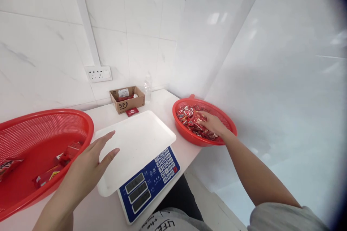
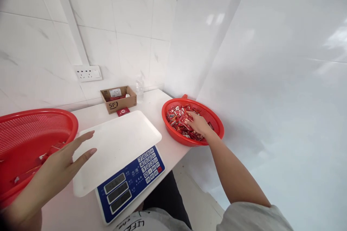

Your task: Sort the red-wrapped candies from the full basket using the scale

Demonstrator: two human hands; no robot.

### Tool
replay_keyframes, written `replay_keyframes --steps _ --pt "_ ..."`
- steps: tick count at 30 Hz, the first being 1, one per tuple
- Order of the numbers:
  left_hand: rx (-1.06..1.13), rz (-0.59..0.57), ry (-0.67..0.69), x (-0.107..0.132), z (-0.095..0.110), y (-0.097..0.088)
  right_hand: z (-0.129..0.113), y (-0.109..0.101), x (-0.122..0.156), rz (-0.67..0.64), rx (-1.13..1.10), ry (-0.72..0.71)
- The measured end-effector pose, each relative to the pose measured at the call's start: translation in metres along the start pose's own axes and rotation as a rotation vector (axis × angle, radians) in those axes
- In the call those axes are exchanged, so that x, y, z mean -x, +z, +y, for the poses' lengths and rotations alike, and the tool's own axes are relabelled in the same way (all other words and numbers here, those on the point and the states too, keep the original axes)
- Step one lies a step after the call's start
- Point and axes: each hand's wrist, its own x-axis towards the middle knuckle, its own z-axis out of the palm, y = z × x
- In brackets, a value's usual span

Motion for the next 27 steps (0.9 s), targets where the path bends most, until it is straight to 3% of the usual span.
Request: replay_keyframes --steps 4,9,13,17,20,22,27 --pt "0.036 0.023 0.051 0.0 0.003 0.005 -0.038 0.0 0.013 0.068 -0.104 -0.137" --pt "0.17 0.033 0.066 0.004 0.012 0.01 -0.101 0.021 0.036 0.033 -0.297 -0.402" --pt "0.317 -0.005 0.078 0.005 0.018 0.011 -0.148 0.035 0.056 -0.065 -0.45 -0.64" --pt "0.517 -0.099 0.108 0.006 0.026 0.01 -0.181 0.042 0.074 -0.205 -0.467 -0.827" --pt "0.667 -0.156 0.127 0.007 0.031 0.01 -0.192 0.048 0.083 -0.273 -0.448 -0.924" --pt "0.692 -0.136 0.09 0.007 0.031 0.01 -0.192 0.051 0.084 -0.301 -0.435 -0.92" --pt "0.559 -0.029 -0.023 0.004 0.024 0.012 -0.152 0.04 0.066 -0.296 -0.414 -0.659"
